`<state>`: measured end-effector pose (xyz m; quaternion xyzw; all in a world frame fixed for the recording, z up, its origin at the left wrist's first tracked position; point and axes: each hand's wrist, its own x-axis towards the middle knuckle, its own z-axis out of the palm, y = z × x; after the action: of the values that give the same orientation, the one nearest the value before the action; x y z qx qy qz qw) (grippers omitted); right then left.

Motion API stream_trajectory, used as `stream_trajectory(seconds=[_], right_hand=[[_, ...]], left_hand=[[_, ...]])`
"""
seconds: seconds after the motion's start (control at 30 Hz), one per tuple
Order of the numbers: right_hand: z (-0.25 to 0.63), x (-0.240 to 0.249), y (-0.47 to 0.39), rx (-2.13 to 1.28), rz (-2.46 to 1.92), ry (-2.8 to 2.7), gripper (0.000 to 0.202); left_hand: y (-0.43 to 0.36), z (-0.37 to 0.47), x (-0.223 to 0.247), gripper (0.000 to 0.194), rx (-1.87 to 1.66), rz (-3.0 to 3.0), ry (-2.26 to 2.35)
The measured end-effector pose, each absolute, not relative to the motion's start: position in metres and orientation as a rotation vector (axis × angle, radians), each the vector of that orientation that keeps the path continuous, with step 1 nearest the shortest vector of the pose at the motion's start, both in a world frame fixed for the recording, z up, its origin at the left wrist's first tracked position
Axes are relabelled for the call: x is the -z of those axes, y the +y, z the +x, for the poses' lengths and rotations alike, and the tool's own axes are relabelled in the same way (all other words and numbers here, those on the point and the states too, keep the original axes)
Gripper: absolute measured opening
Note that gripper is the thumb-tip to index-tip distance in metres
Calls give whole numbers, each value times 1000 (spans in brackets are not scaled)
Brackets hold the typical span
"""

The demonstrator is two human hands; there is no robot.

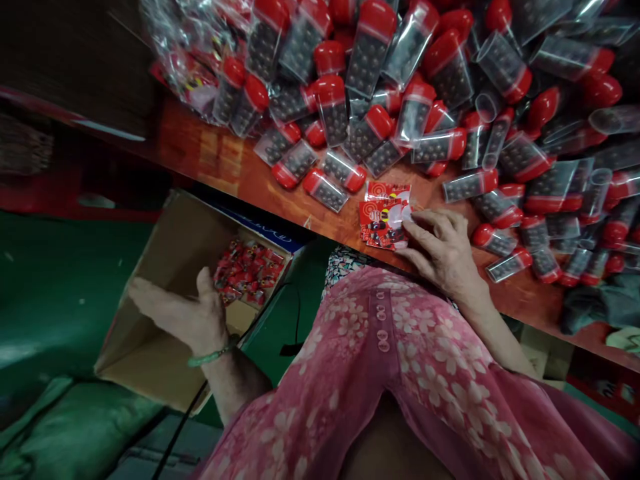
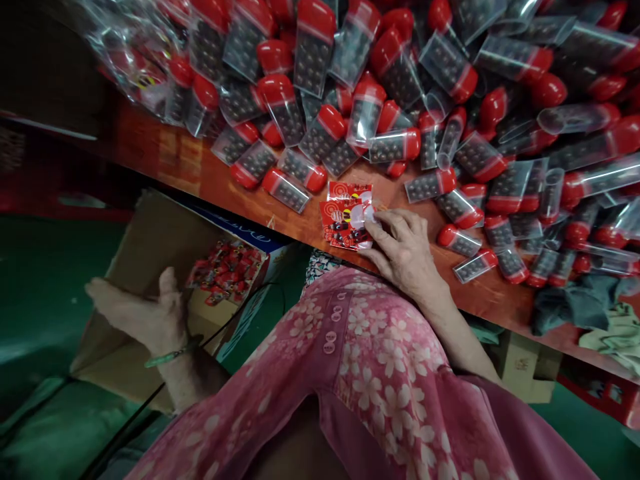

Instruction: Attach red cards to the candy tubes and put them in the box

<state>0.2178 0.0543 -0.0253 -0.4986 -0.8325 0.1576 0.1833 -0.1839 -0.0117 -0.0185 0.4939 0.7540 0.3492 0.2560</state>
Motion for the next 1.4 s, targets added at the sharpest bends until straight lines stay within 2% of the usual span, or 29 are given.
stream_trajectory(seconds=[0.1,0.13,0.27,0.4,0.67,0.8,0.93,1.03,1.17,1.3,1.4], right_hand=[[219,28,50,-461,-1394,-2389,57],[219,30,48,-448,-1385,-2395,55],[217,40,46,-413,-1310,-2331,33],[210,47,48,-429,-1242,-2226,21],[198,39,59,-470,-1131,-2138,8],[215,17,73,-529,-1217,-2137,12],[241,-1,92,-312,-1493,-2204,24],[251,-6,99,-201,-1755,-2345,36],[250,-6,101,-149,-1921,-2484,44],[248,-2,105,-113,-1938,-2542,38],[252,-1,106,-68,-1884,-2470,29]], left_hand=[[7,-136,24,46,-1242,1768,2130],[14,-115,27,46,-1191,1955,2012],[40,-41,39,51,-1078,2357,1233],[55,-12,50,44,-1033,2434,1003],[63,-11,57,34,-996,2434,1004],[64,-9,55,18,-1103,2431,1089],[67,-7,52,7,-1150,2389,1130],[69,-6,51,7,-1138,2357,1094],[69,-3,49,20,-1062,2422,1124],[67,-1,48,21,-973,2487,1191],[67,0,48,13,-1110,2477,1209]])
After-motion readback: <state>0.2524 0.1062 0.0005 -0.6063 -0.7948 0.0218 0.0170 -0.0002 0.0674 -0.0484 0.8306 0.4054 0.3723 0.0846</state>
